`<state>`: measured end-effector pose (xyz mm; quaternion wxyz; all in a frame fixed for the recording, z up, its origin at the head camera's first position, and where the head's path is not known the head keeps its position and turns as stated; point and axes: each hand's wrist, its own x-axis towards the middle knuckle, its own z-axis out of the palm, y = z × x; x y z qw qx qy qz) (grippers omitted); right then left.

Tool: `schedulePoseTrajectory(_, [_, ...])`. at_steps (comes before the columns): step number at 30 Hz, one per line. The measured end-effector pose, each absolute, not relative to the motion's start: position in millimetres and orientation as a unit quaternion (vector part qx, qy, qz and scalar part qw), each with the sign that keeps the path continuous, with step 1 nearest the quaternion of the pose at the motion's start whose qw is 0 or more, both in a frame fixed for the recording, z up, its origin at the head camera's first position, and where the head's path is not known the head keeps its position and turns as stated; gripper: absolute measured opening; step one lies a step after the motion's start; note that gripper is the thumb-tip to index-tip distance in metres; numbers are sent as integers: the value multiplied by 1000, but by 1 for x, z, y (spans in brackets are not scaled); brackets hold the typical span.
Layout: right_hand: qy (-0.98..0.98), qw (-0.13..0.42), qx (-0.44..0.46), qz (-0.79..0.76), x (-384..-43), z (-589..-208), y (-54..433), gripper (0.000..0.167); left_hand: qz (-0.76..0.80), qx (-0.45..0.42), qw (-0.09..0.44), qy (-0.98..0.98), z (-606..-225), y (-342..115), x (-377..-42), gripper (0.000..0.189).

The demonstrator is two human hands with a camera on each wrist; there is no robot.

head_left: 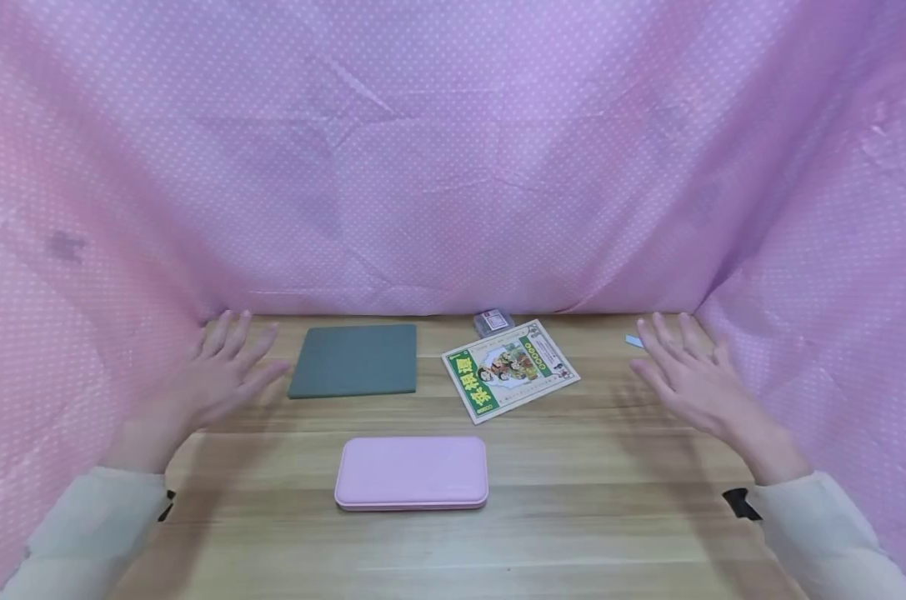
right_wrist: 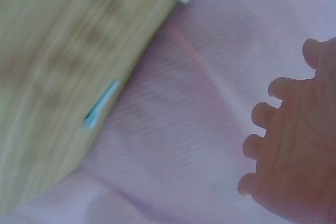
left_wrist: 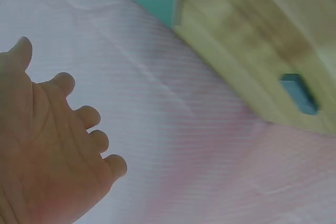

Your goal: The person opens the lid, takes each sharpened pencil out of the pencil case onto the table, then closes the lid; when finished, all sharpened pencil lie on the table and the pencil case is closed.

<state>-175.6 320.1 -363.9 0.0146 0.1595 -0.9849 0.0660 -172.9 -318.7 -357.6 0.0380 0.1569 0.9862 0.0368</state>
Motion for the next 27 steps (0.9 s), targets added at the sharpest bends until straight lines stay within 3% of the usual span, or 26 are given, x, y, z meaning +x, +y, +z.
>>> schedulePoseTrajectory(5, [-970,41,227,74,-169,-365,286,69,52,207,1,977,-351,-290,-156,77])
schedulePoseTrajectory(11, [-940,40,303,155,-163,-385,245,74,78,294,-50,951,-384,-258,-142,88])
schedulePoseTrajectory(20, [-903,-12,398,164,-142,-411,195,88,118,408,-58,903,-429,-224,-121,81])
schedulePoseTrajectory(27, [-880,-57,449,141,-132,-424,173,86,124,419,-41,898,-442,-216,-115,70])
